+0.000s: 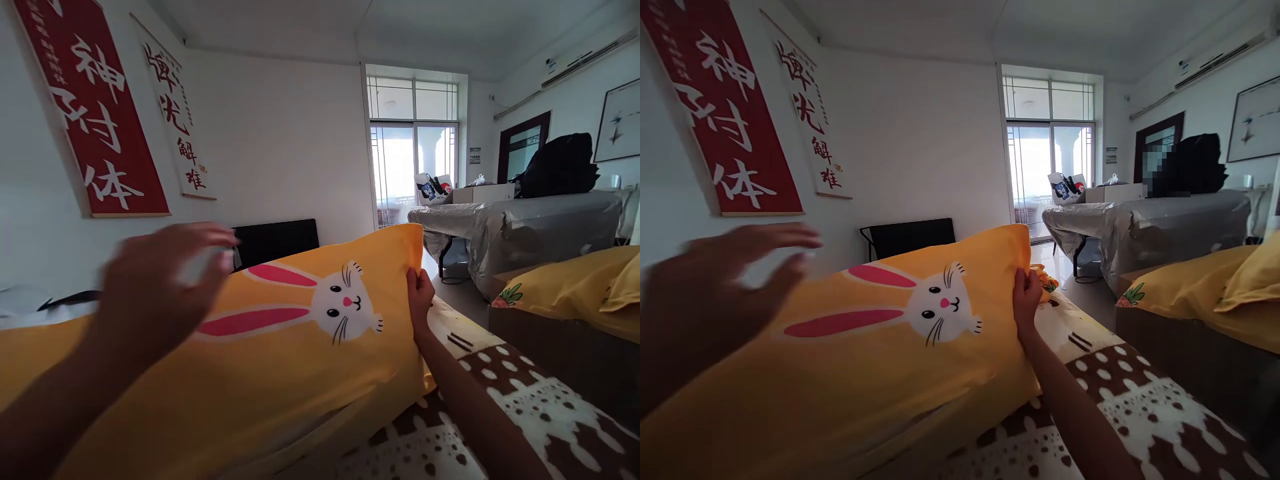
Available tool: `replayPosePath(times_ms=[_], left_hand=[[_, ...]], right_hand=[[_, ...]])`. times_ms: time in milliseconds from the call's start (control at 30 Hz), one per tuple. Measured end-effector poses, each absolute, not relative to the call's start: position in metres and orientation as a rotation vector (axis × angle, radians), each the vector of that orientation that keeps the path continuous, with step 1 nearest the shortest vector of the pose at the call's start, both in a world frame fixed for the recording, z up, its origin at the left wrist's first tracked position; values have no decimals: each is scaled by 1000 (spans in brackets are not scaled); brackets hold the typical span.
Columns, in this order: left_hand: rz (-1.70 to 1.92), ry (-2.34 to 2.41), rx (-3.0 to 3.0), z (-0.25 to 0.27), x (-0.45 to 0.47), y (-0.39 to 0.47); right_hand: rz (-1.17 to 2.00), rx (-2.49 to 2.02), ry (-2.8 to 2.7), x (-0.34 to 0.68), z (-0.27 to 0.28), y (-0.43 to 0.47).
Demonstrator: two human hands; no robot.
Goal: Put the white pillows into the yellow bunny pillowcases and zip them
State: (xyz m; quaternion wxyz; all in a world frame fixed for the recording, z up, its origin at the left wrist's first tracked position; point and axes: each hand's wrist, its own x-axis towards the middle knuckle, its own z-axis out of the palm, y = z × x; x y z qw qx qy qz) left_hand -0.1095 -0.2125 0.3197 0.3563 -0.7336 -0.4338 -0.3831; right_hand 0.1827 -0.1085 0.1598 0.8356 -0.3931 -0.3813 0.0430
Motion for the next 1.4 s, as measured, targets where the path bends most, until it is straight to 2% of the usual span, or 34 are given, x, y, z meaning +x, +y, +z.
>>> replayPosePath(times_ms=[233, 400, 700, 1067, 1400], left_hand=[[-691, -1171, -2310, 337, 62, -163], [-441, -1177, -2673, 317, 113, -138], [-471, -1002, -2311, 313, 125, -139], [-654, -1135, -2202, 359, 78, -129], [-769, -1111, -2325, 365, 70, -115]], right_hand=[[103, -775, -782, 186, 153, -119], [182, -783, -852, 200, 136, -132], [305, -865, -1115, 211, 85, -128], [159, -876, -1292, 212, 100, -100], [181, -850, -1359, 201, 23, -76]])
